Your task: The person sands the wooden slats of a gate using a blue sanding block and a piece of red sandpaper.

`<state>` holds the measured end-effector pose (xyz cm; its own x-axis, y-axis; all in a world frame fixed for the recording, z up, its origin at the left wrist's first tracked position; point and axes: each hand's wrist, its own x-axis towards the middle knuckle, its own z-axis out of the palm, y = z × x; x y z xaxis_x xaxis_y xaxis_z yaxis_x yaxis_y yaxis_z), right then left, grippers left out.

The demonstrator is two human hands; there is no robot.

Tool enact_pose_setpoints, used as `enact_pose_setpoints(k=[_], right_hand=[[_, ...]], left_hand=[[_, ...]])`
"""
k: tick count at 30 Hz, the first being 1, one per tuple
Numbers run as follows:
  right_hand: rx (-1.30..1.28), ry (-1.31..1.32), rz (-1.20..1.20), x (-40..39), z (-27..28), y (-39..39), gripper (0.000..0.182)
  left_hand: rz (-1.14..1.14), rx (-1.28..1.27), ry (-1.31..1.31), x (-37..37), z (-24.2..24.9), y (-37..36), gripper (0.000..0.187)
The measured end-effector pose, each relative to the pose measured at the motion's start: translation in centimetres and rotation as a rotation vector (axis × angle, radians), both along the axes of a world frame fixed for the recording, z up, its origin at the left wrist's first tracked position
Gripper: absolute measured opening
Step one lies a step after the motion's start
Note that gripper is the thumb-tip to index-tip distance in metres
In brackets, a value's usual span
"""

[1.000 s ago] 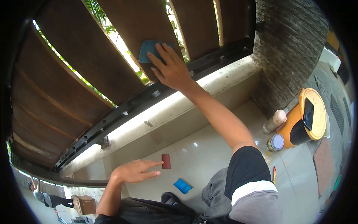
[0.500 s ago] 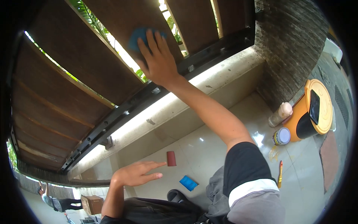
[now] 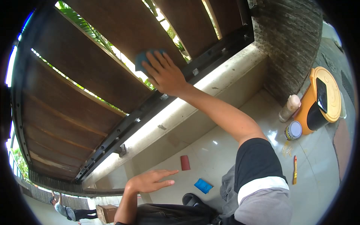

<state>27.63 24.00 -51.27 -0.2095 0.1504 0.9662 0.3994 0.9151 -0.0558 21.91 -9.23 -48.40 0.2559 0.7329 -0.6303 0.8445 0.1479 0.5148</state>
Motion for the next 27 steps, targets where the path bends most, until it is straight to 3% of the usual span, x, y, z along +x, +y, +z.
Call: enact_pose_setpoints(k=[3, 6, 11, 14, 17, 20, 24, 27], right_hand=[[0.093, -0.153, -0.028, 1.2, 1.4, 1.0, 0.057], [-0.011, 0.073, -0.162, 1.7, 5.8, 1.2, 0.057], [-0.054, 0.087, -0.081, 0.9, 1.3, -0.7, 0.06], [0.014, -0.118, -0.077, 1.2, -0.9, -0.1, 0.059], [-0.06, -0.025, -0.218, 1.9, 5.3, 0.5, 0.058], [-0.122, 0.115, -0.247, 1.4, 7.9, 1.8, 0.058], [-0.089, 0.063, -0.164, 1.5, 0.7, 0.8, 0.059], [-0.014, -0.11, -0.186, 2.3, -0.4, 0.8, 0.061]], left_hand=[[-0.02, 0.004, -0.003, 0.5, -0.1, 0.2, 0.067], [-0.063, 0.017, -0.043, 2.0, -1.1, 0.7, 0.068], [-0.167, -0.026, -0.054, 3.1, -1.4, 0.7, 0.069], [-0.147, -0.031, -0.041, 2.8, -1.0, 0.4, 0.069], [-0.127, 0.029, -0.055, 2.7, -0.6, 0.4, 0.069], [-0.129, 0.011, -0.073, 3.0, -0.8, 0.5, 0.07], [-0.152, -0.035, -0.044, 2.8, -1.4, 0.5, 0.07], [-0.163, -0.038, -0.042, 2.5, -1.5, 0.4, 0.069]])
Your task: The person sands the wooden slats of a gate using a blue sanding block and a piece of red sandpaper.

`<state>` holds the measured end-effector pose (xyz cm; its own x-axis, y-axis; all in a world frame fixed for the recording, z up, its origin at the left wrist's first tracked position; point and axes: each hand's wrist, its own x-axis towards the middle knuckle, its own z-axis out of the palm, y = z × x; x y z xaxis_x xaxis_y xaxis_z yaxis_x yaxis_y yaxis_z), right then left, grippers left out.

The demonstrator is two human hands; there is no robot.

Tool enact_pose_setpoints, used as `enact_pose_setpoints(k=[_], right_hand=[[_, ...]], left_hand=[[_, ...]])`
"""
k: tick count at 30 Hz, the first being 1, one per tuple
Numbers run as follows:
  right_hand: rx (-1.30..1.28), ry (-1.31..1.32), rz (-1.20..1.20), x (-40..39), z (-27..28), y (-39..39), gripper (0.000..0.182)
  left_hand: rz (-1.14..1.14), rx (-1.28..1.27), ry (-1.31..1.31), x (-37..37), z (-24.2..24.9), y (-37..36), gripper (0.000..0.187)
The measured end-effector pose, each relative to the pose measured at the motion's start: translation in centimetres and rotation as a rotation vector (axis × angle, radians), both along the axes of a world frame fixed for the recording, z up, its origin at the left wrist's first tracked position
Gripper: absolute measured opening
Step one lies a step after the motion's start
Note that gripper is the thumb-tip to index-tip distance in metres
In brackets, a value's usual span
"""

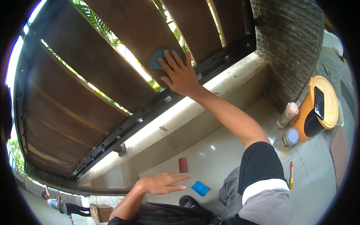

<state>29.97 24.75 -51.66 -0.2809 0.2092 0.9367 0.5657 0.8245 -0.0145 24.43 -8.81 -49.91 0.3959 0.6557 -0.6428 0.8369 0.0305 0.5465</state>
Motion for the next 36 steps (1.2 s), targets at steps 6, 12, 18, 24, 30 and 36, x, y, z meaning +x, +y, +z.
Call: enact_pose_setpoints(k=[6, 12, 18, 24, 30, 36], right_hand=[[-0.042, 0.198, -0.138, -0.8, 7.3, 1.2, 0.06], [-0.029, 0.004, 0.052, -0.6, -0.8, -0.6, 0.064], [0.004, 0.132, -0.22, 0.5, 5.9, 2.0, 0.062], [-0.028, -0.042, 0.013, -1.2, 0.1, -1.4, 0.068], [-0.055, 0.155, -0.167, -0.1, 6.6, 1.4, 0.062], [-0.044, -0.013, 0.051, -1.4, 0.0, -1.1, 0.068]], left_hand=[[-0.018, 0.038, -0.041, 0.7, -0.5, 1.1, 0.071], [-0.035, 0.027, -0.02, 0.5, -0.4, 0.9, 0.071], [-0.017, 0.042, -0.056, 0.6, -0.1, 1.1, 0.072], [-0.027, 0.041, -0.02, -0.2, -0.1, 0.9, 0.072], [-0.023, 0.058, -0.098, 0.1, -0.2, 0.9, 0.071], [-0.014, 0.061, -0.034, -0.7, 0.1, 0.8, 0.07]])
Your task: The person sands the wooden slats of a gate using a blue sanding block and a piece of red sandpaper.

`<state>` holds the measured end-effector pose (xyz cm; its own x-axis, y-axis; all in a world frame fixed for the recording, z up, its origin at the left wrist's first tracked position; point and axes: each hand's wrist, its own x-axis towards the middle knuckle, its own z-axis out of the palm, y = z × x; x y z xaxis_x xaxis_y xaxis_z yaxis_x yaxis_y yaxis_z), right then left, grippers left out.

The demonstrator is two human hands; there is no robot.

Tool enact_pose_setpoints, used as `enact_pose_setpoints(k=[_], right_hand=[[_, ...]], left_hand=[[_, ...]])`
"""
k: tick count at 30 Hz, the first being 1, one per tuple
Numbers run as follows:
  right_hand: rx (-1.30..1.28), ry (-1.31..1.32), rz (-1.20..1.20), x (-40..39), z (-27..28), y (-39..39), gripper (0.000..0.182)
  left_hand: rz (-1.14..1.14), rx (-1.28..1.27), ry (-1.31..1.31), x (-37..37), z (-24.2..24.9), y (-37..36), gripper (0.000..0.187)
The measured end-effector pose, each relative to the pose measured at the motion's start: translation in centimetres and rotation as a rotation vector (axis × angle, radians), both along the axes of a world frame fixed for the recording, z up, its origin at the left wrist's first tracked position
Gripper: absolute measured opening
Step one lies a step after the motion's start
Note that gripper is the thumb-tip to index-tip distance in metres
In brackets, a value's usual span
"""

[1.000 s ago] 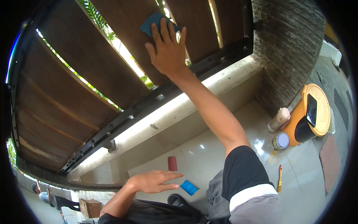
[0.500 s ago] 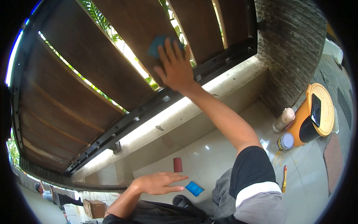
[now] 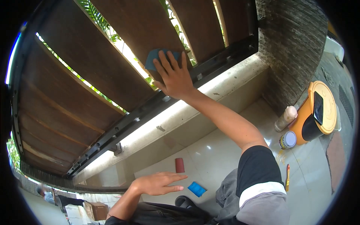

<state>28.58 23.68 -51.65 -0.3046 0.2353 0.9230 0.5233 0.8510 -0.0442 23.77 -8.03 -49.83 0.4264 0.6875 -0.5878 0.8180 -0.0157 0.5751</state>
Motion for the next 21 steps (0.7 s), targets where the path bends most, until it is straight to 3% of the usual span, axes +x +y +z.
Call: enact_pose_setpoints(k=[4, 6, 11, 16, 18, 21], right_hand=[[0.059, 0.01, -0.067, 1.3, 5.0, 1.5, 0.064], [0.001, 0.194, -0.215, 0.8, 6.8, 2.4, 0.062], [0.003, 0.124, 0.046, -0.7, 1.0, -0.1, 0.063], [0.085, 0.099, -0.144, 1.2, 6.8, 2.4, 0.065], [0.035, 0.313, -0.195, 0.7, 8.0, 3.0, 0.063], [-0.002, 0.197, -0.087, -0.1, 4.4, -0.3, 0.062]], left_hand=[[-0.002, 0.032, -0.04, 0.5, 0.6, 0.1, 0.07], [0.003, 0.021, -0.057, 0.7, -0.2, 0.1, 0.07], [0.024, 0.002, 0.007, 0.4, 0.7, -0.2, 0.068], [0.024, 0.044, -0.023, 0.7, 1.0, -0.2, 0.069], [0.021, 0.02, -0.035, 1.1, 0.6, -0.1, 0.069], [0.019, 0.01, 0.002, 0.8, 0.6, -0.3, 0.069]])
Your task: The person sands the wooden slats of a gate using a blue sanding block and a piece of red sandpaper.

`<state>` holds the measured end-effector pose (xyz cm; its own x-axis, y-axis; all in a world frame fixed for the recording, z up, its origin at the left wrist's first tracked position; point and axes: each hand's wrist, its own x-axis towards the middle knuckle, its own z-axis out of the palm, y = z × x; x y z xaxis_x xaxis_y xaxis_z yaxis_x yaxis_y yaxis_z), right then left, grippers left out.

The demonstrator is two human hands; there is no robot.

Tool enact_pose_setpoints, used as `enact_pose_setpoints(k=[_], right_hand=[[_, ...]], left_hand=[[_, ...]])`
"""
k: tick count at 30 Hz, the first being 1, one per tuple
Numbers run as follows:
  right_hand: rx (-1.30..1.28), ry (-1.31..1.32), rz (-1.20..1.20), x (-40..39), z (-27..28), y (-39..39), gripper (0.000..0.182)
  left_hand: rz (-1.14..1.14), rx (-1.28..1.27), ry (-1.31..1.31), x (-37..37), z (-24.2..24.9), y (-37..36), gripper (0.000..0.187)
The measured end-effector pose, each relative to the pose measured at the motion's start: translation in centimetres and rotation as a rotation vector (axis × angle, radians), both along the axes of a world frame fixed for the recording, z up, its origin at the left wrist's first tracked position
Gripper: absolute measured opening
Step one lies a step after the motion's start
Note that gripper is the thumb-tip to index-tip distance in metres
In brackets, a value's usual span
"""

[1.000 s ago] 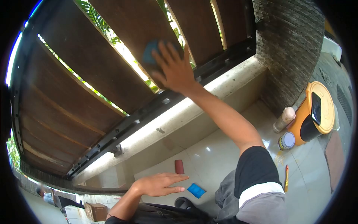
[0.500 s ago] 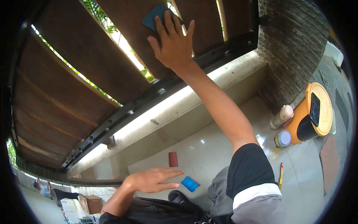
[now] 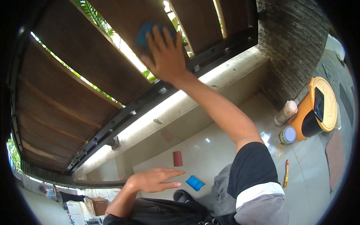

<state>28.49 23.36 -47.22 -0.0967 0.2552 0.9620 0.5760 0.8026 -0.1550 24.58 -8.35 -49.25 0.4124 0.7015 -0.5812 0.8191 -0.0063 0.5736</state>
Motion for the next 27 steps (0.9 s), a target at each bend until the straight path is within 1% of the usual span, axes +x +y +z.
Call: enact_pose_setpoints(k=[1, 2, 3, 5, 6, 8, 9, 11, 12, 13, 15, 16, 17, 19, 20, 21, 22, 23, 25, 27], right_hand=[[0.002, -0.1, 0.065, -0.4, -1.2, -0.6, 0.062], [0.04, -0.083, 0.122, -0.9, -1.9, -0.6, 0.064], [0.043, -0.077, 0.117, -0.5, -1.1, -0.2, 0.064], [0.112, -0.094, -0.024, 0.7, 1.8, 1.3, 0.065], [0.117, -0.12, -0.006, 0.8, 3.0, 1.9, 0.065], [0.036, 0.071, -0.209, 0.4, 4.2, 2.4, 0.066], [0.039, 0.066, -0.207, -0.1, 3.7, 1.9, 0.066], [-0.023, 0.007, 0.012, -1.3, 1.1, -0.3, 0.067], [0.015, -0.022, 0.103, -1.5, 0.1, -1.6, 0.067], [0.019, -0.011, 0.096, -1.3, 0.2, -1.1, 0.067], [0.09, -0.103, 0.032, -0.5, 0.8, 0.1, 0.065], [0.076, -0.041, -0.034, 0.2, 1.9, 1.1, 0.064], [0.072, -0.051, -0.02, 0.3, 2.4, 1.9, 0.064], [0.064, 0.069, -0.191, 0.6, 3.1, 2.8, 0.064], [-0.012, 0.065, -0.118, 0.0, 2.1, 1.5, 0.064], [-0.009, 0.064, -0.129, -0.7, 0.6, -0.2, 0.064], [-0.014, 0.003, 0.037, -1.6, -1.2, -1.6, 0.062], [-0.016, -0.055, 0.202, -1.8, -1.8, -1.9, 0.061], [0.029, -0.076, 0.17, -1.3, -1.1, -1.4, 0.06], [0.071, -0.106, 0.16, -0.9, 0.3, -0.3, 0.06]], left_hand=[[0.007, 0.003, 0.013, -0.2, 0.0, -0.1, 0.068], [-0.001, 0.007, 0.023, -0.3, 0.2, -0.1, 0.068], [0.006, 0.014, 0.03, -0.4, 0.2, -0.1, 0.068], [0.026, 0.026, 0.016, -0.4, 0.2, 0.0, 0.068], [0.013, 0.042, -0.01, -0.2, 0.3, 0.1, 0.068], [0.01, 0.046, -0.059, 0.2, -0.1, -0.2, 0.068], [0.007, 0.02, -0.03, 0.2, 0.0, 0.0, 0.069], [-0.005, -0.01, 0.013, 0.0, -0.1, -0.1, 0.069], [0.002, 0.031, 0.008, -0.2, -0.4, -0.3, 0.068], [0.009, 0.072, 0.004, -0.5, -0.4, -0.3, 0.067], [0.014, 0.044, 0.016, -0.6, 0.0, -0.1, 0.068], [0.027, 0.013, 0.009, -0.5, 0.3, -0.1, 0.069], [0.042, 0.009, -0.001, -0.4, 0.5, -0.3, 0.069], [0.013, 0.03, -0.062, -0.1, 0.8, -0.3, 0.069], [0.007, 0.034, -0.066, -0.2, 0.5, -0.4, 0.069], [0.007, 0.014, -0.047, -0.6, -0.1, -0.6, 0.069], [0.003, -0.005, -0.026, -0.8, -0.5, -0.6, 0.069], [-0.011, 0.001, -0.023, -0.9, -0.6, -0.3, 0.069], [0.019, 0.01, 0.031, -1.3, -0.6, -0.1, 0.069], [0.025, 0.025, 0.002, -1.0, 0.5, 0.0, 0.069]])
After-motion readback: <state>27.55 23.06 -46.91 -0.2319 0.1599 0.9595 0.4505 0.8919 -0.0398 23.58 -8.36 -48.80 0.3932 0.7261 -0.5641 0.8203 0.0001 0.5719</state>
